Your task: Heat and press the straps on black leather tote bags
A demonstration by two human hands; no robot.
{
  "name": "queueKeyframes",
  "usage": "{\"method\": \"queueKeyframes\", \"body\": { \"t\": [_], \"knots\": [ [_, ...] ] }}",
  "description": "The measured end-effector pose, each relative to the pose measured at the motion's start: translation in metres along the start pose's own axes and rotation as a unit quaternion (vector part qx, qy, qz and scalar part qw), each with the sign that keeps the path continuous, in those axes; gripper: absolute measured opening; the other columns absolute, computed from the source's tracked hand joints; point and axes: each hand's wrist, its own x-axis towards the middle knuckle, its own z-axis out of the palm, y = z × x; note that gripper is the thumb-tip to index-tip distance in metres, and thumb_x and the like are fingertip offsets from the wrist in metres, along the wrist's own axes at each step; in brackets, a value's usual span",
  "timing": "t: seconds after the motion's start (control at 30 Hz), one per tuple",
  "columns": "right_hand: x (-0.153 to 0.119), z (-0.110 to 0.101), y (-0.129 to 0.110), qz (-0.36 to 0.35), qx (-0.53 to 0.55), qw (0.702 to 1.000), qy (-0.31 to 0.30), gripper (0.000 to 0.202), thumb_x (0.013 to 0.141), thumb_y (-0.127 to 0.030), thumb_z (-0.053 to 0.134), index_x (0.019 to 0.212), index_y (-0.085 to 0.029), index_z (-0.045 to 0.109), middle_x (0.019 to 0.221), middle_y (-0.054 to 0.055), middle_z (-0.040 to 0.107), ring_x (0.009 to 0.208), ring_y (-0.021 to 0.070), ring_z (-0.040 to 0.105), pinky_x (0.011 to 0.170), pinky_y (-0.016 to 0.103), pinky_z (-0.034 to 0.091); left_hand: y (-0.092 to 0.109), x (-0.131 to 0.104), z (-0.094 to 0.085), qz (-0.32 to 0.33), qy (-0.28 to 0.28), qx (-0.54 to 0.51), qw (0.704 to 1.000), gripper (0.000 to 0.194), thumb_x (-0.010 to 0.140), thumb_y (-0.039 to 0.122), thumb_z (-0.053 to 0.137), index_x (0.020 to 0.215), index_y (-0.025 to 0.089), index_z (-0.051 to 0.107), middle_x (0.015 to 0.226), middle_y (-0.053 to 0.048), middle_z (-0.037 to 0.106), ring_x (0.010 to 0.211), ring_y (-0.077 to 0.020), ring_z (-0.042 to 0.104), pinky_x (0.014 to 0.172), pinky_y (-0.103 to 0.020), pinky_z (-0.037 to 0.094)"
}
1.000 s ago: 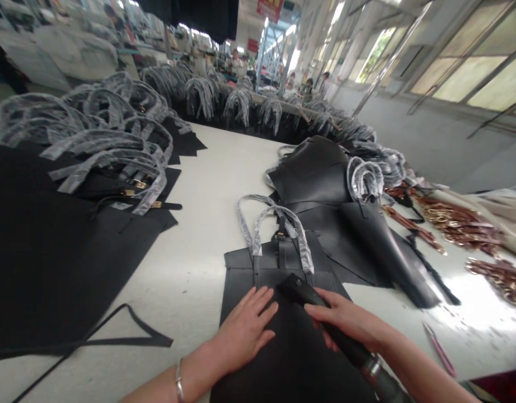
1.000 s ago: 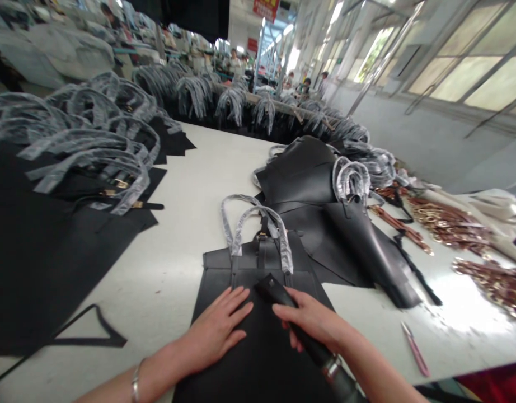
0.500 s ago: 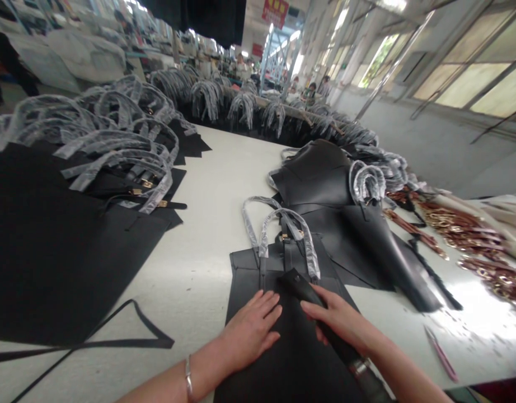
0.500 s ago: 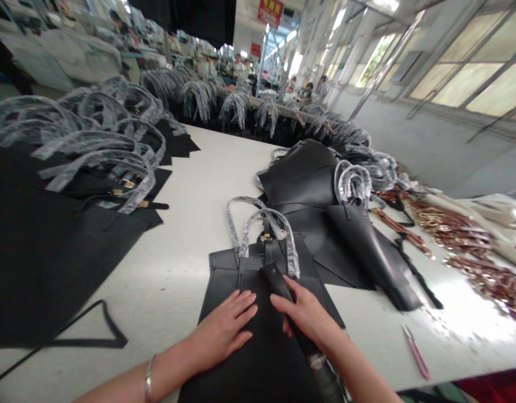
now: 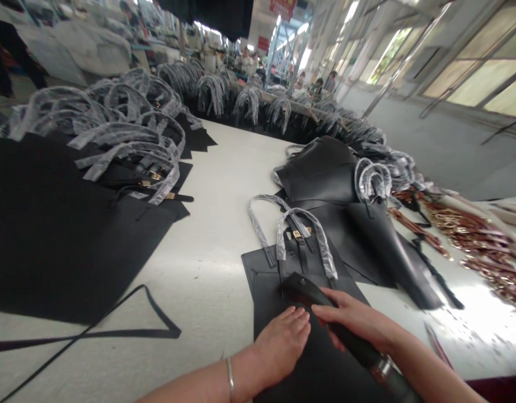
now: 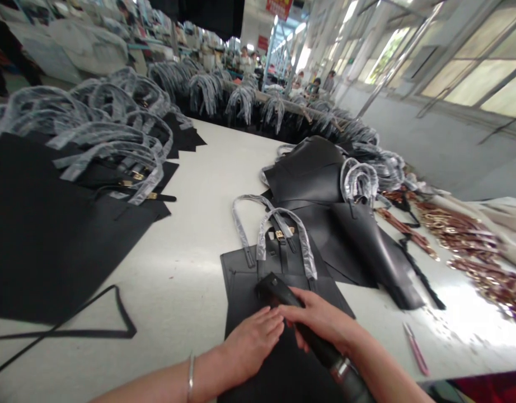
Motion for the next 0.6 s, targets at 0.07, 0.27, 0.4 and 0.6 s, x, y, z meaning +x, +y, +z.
{"method": "queueKeyframes", "body": {
  "t": [0.07, 0.27, 0.4, 0.6],
  "knots": [
    [0.006, 0.008, -0.006, -0.002, -0.013, 0.999, -0.031, 0.032, 0.081, -0.044, 0.066, 0.100, -0.020, 0.057, 0.060, -0.007, 0.056, 0.041, 0.0069, 0.052, 0.040, 0.016, 0.044, 0.000, 0.001, -0.003, -0.002, -0.002, -0.021, 1.000, 0.038, 0.096, 0.023, 0.037, 0.126, 0.007, 0.052, 0.134, -0.014, 0.054, 0.127, -0.0211, 0.047, 0.114, -0.033, 0.026],
    [0.034, 0.034, -0.034, -0.009, -0.046, 0.998, -0.048, 0.029, 0.078, -0.041, 0.067, 0.095, -0.018, 0.061, 0.058, -0.006, 0.058, 0.044, 0.0088, 0.051, 0.042, 0.018, 0.039, 0.002, 0.003, 0.000, -0.029, -0.019, -0.056, 0.998, 0.027, 0.090, 0.020, 0.044, 0.110, 0.011, 0.060, 0.112, -0.012, 0.065, 0.114, -0.0225, 0.056, 0.108, -0.033, 0.034],
    [0.050, 0.040, -0.045, -0.013, -0.047, 0.998, -0.030, 0.028, 0.077, -0.042, 0.069, 0.086, -0.018, 0.060, 0.062, -0.006, 0.057, 0.047, 0.0072, 0.049, 0.045, 0.018, 0.037, 0.004, 0.001, -0.004, -0.031, 0.002, -0.036, 0.999, 0.037, 0.091, 0.021, 0.041, 0.122, 0.005, 0.052, 0.122, -0.017, 0.060, 0.118, -0.0254, 0.051, 0.107, -0.036, 0.034],
    [0.041, 0.035, -0.042, 0.012, -0.056, 0.998, -0.035, 0.036, 0.075, -0.048, 0.070, 0.095, -0.018, 0.062, 0.062, -0.005, 0.059, 0.048, 0.0091, 0.051, 0.047, 0.020, 0.040, 0.004, 0.000, -0.001, -0.011, 0.028, -0.003, 1.000, 0.034, 0.092, 0.022, 0.041, 0.117, 0.005, 0.055, 0.119, -0.016, 0.061, 0.114, -0.0235, 0.054, 0.110, -0.034, 0.029]
  ]
}}
